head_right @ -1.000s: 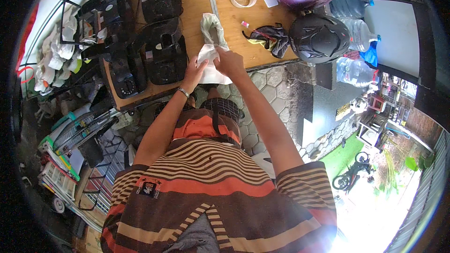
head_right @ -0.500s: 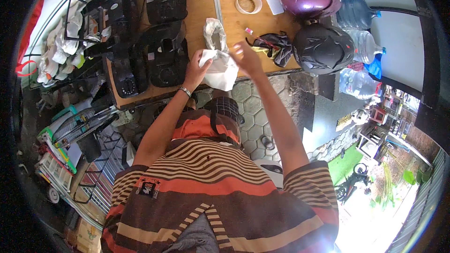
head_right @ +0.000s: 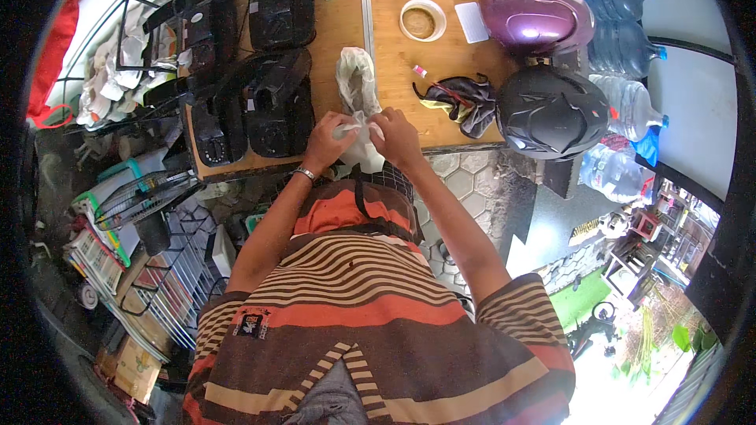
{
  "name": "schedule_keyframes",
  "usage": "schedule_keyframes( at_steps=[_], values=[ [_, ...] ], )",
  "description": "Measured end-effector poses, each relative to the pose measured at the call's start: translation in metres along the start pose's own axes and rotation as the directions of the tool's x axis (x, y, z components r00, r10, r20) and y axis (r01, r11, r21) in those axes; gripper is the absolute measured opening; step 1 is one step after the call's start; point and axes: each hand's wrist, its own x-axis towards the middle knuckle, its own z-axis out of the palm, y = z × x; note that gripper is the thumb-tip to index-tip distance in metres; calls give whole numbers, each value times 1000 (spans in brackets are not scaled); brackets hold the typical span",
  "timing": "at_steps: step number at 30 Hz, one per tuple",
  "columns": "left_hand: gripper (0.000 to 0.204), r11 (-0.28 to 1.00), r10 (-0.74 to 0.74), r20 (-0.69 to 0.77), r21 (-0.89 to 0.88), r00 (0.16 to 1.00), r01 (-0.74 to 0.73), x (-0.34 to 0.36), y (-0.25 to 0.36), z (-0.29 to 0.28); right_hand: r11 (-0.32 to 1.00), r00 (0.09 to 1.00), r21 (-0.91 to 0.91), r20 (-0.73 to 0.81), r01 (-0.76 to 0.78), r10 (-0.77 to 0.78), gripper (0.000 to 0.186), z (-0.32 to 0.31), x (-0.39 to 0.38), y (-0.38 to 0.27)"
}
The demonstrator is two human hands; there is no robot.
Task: Cleaning a shoe and applying masking tape as part of a repair process.
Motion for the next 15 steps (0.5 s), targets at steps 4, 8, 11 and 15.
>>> schedule_keyframes(
  at_steps=[4, 8, 11, 15],
  values=[
    [24, 1000, -24, -31, 15, 999, 25, 3, 4, 2, 995, 996, 47, 14, -85, 84, 34, -6, 10, -19],
    [22, 999, -15, -58, 34, 998, 17, 5, 1, 7, 985, 988, -164, 137, -53, 76, 39, 2, 5, -13],
    [21, 999, -10, -53, 41, 999, 12, 6, -3, 10, 970, 970, -214, 185, -117, 158, 39, 9, -1, -9],
    [22, 1000, -22, -65, 2, 998, 22, 5, -15, 13, 989, 980, -61, 136, -138, 145, 35, -4, -1, -18]
  ],
)
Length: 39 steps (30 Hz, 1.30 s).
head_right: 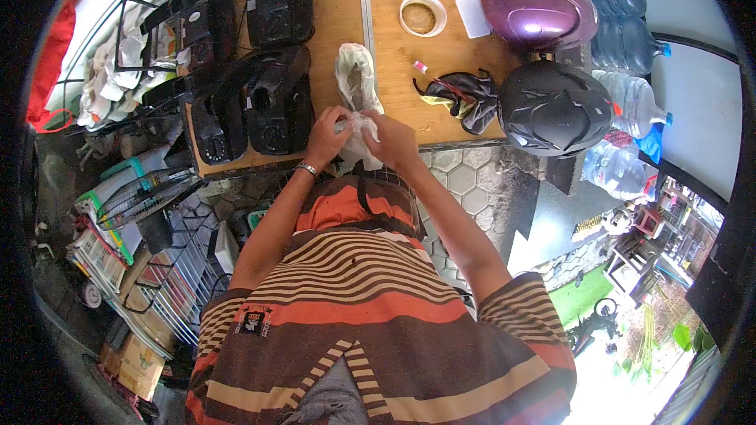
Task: Cleaning a shoe and applying masking tape as part of a repair process.
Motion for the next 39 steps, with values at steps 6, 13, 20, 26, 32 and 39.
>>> schedule_keyframes(
  at_steps=[6, 13, 20, 26, 32, 39],
  values=[
    [32, 982, -101, -2, -159, 995, 100, 0, 4, -3, 951, 858, -201, -503, -236, 107, 35, -32, 15, 120],
    [44, 946, -254, 62, -190, 965, 261, -14, -15, -14, 814, 915, -444, -317, -374, 248, 31, -31, 21, 183],
    [46, 902, -277, 182, -288, 944, 320, -26, -23, -21, 979, 830, -50, -540, -197, 140, 30, -45, 41, 166],
    [45, 997, 75, 167, -35, 983, -70, -30, 6, -49, 966, 764, 17, -608, -260, 216, 25, -85, 126, 142],
    [47, 975, 146, 303, 115, 942, -188, -37, 2, -56, 863, 865, -200, -311, -464, 394, 29, -101, 149, 101],
    [51, 968, 167, 297, 130, 940, -213, -44, -15, -52, 954, 857, 203, -426, -221, 289, 31, -49, 6, -34]
  ],
)
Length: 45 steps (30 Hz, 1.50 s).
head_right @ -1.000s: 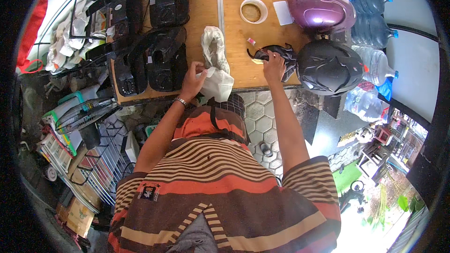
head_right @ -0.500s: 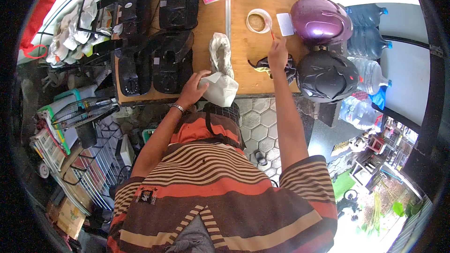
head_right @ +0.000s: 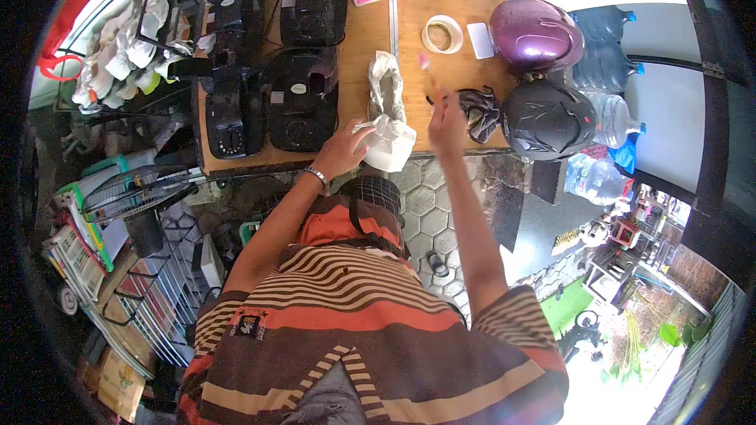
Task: Cleaning a shoe and applying masking tape as part of a repair process.
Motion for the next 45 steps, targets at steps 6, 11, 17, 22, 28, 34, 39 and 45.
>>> schedule_keyframes(
  at_steps=[6, 11, 17, 22, 28, 34, 39, 45],
  values=[
    [53, 997, 59, 24, 39, 998, -60, 4, -5, 8, 985, 971, -159, 220, -62, 97, 32, 34, -113, 10],
    [54, 996, 80, 32, 45, 996, -81, 4, -14, 10, 996, 999, -75, 23, 42, -41, 33, 36, -126, 11],
    [57, 997, 51, 80, 48, 995, -55, 3, -14, 10, 980, 993, -181, 101, 86, -69, 35, 29, -134, 30],
    [57, 998, 37, 97, 47, 995, -41, -2, -15, 12, 947, 974, -247, 149, 204, -171, 37, 24, -134, 49],
    [57, 999, 46, 55, 23, 997, -48, -10, -17, 20, 902, 943, -306, 233, 304, -239, 40, 17, -134, 64],
    [56, 996, 84, 36, 18, 996, -85, -14, -27, 27, 798, 879, -387, 323, 462, -352, 48, 4, -141, 63],
    [53, 994, 101, -6, 42, 995, -101, 2, -33, 16, 718, 813, -405, 417, 566, -406, 64, 1, -123, 62],
    [53, 997, 69, 51, -38, 996, -68, 3, -27, 5, 817, 790, -34, 280, 575, -545, 44, 3, -119, 62]
  ],
)
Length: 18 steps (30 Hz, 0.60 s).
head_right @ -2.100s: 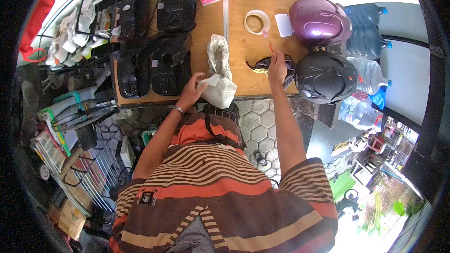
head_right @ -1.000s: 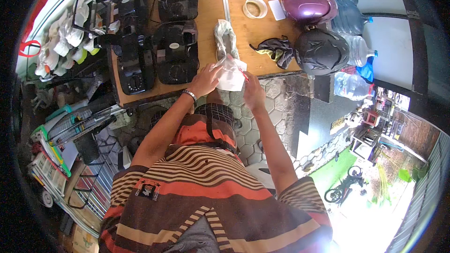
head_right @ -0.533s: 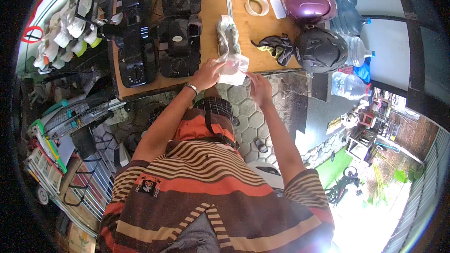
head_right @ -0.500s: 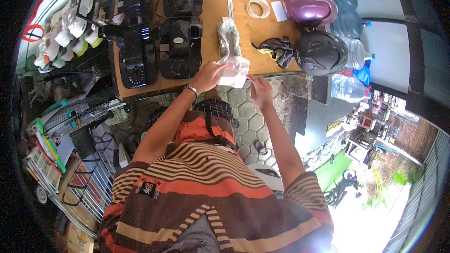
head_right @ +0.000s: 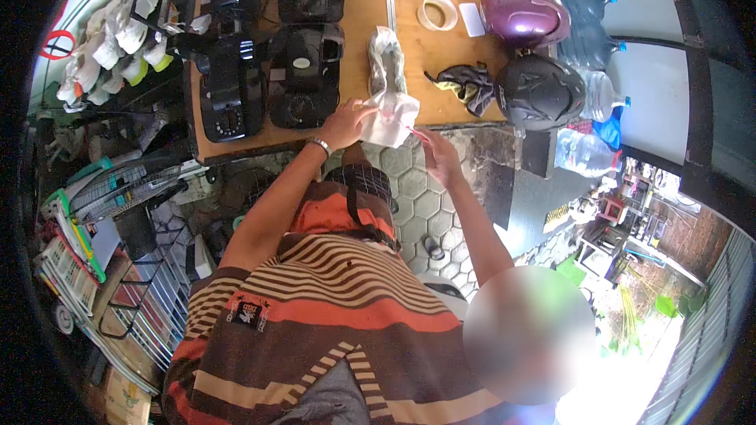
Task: Cleaning a shoe and applying masking tape as part of a repair process.
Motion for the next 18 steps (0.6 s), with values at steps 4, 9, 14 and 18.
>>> schedule_keyframes(
  at_steps=[4, 9, 14, 18],
  values=[
    [53, 999, -3, -6, 48, 1000, 3, -9, -3, 10, 869, 860, 33, 160, -494, 484, 28, 4, -19, 4],
    [51, 998, 10, -20, 66, 1000, -9, -5, -10, 16, 876, 871, 19, 117, -482, 476, 29, 9, -21, 20],
    [52, 998, 4, -33, -55, 999, -6, 1, -11, 9, 948, 948, -14, 36, -317, 317, 31, 12, -21, 19],
    [49, 999, -37, 26, -39, 999, 38, -11, -2, 14, 949, 950, -115, 72, -294, 303, 35, 14, -26, 23]
  ],
)
